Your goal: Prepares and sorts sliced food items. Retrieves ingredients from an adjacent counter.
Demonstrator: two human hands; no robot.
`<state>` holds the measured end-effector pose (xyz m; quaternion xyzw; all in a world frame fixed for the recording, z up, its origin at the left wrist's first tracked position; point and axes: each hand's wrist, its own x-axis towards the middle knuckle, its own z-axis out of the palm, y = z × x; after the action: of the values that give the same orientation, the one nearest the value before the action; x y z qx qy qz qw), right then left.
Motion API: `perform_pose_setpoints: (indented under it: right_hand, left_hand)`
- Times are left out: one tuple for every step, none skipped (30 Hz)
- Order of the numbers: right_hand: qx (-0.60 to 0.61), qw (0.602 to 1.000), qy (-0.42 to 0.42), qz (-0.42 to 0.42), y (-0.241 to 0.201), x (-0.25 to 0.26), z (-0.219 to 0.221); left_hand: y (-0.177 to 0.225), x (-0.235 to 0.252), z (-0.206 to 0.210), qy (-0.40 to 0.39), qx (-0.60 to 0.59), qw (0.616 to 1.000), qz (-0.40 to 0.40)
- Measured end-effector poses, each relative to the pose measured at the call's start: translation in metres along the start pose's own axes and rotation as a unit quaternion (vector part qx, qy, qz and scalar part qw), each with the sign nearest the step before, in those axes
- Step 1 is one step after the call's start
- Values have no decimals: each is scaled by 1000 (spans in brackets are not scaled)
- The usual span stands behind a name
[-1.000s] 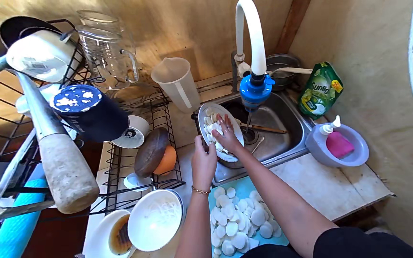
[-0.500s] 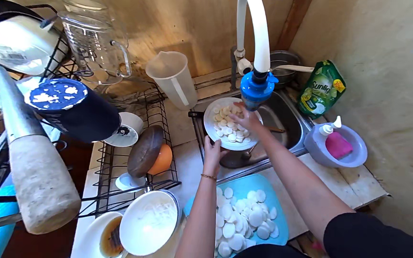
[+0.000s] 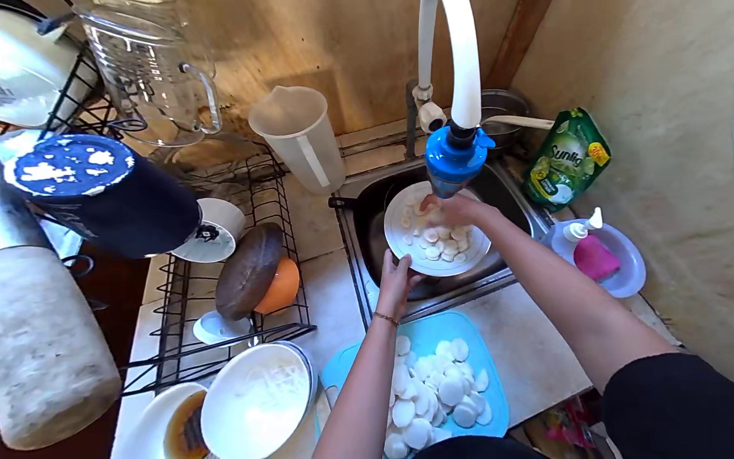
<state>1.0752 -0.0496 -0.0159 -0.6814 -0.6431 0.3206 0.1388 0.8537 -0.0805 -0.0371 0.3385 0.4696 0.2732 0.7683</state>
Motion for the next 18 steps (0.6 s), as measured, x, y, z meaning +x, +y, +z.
perform_pose_setpoints:
  right_hand:
    - [-36, 999, -10, -1, -3, -6, 8]
    - [-66, 997, -33, 14, -9, -11, 15]
    - [-89, 995, -43, 22, -15, -15, 21]
    - [-108, 993, -35, 17, -16, -15, 25]
    - [-116, 993, -16, 1, -12, -13, 28]
    - [-113, 993, 5, -15, -7, -9, 29]
    - [-100, 994, 29, -32, 0, -5, 27]
    - [-77, 994, 51, -51, 7, -2, 23]
    - [-48, 991, 85, -86, 19, 2, 23]
    - [-34, 986, 114, -113, 30, 4, 23]
    - [-33, 990, 94, -103, 28, -3, 16]
    - [-46, 995, 53, -74, 19, -14, 9]
    - [-69, 997, 5, -33, 6, -25, 5]
    - [-95, 995, -34, 1, -6, -33, 6]
    - [-121, 991, -53, 14, -12, -38, 12]
    - [-141, 989, -44, 7, -14, -39, 20]
    - [-146, 989, -10, -15, -12, -38, 27]
    - [-137, 989, 32, -41, -8, -35, 32]
  left_hand:
    - [1, 0, -1, -1, 4, 1000, 4]
    - [3, 0, -2, -4, 8, 1000, 6]
    - [4, 0, -2, -4, 9, 1000, 9]
    - [4, -1, -2, -3, 9, 1000, 11]
    - [3, -2, -2, -1, 9, 1000, 12]
    - [3, -2, -3, -1, 8, 1000, 12]
    - [2, -3, -4, 1, 5, 1000, 13]
    - [1, -3, -5, 3, 3, 1000, 13]
    - [0, -3, -7, 4, 2, 1000, 13]
    - [0, -2, -8, 6, 0, 1000, 14]
    - [1, -2, -10, 6, -3, 1000, 16]
    - [2, -1, -10, 7, -6, 1000, 18]
    - [3, -1, -11, 8, -9, 1000, 21]
    - [4, -1, -10, 9, -11, 1000, 24]
    - [5, -2, -10, 9, -13, 1000, 26]
    - [4, -2, -9, 8, -15, 999, 29]
    - [3, -2, -8, 5, -14, 999, 30]
    - [2, -3, -7, 3, -12, 999, 31]
